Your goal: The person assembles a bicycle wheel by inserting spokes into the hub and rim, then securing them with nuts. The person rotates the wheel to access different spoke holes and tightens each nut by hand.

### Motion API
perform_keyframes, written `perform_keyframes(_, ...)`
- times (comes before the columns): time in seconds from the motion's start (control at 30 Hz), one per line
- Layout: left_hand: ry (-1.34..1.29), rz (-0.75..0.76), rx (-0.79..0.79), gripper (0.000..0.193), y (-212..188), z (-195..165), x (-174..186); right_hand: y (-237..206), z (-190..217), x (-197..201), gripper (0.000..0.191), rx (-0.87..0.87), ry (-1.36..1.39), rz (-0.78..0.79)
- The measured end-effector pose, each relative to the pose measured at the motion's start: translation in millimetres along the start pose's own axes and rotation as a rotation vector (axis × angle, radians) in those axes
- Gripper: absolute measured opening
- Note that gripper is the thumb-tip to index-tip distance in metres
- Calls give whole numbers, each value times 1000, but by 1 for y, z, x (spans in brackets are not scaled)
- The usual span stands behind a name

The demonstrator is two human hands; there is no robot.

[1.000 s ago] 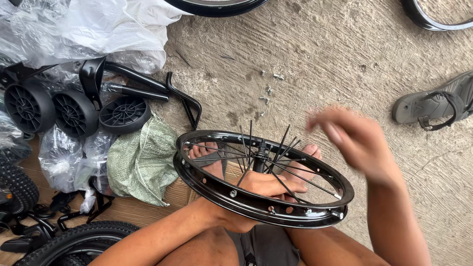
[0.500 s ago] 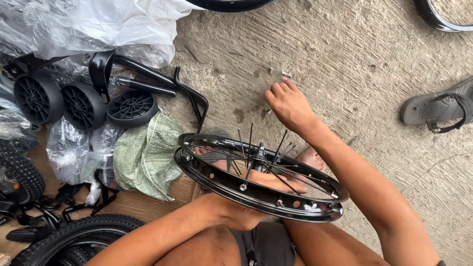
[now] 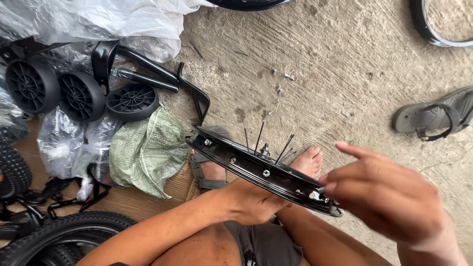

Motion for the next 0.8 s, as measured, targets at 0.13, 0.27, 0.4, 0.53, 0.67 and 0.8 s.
perform_keyframes(0.13,143,-11,23,64,1,3,2,9,16,-2,9,-61,-130,98)
perform_keyframes(0.27,252,19,33,62,2,12,1,6,14,-4,16,-72,-156,140)
perform_keyframes(0.4,390,22,2,59,3,14,-1,2,18,-3,41,-43,-154,148)
perform_keyframes(0.53,286,-6,89,63,4,17,0,4,20,-5,44,11,-237,186)
perform_keyframes(0.67,350,26,90,62,6,17,-2,0,19,0,48,-1,-282,222)
perform_keyframes(0.8,329,6,90,65,8,16,-2,-5,13,1,49,-13,-235,256)
Point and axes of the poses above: each hand's wrist, its own y-axis towards the middle knuckle, its own x-axis out of the back of the hand, z = x × y, the point moved 6 cm from there along y, towards the middle knuckle, and after that the axes turned 4 degrees about -x, right-handed, at the moved point
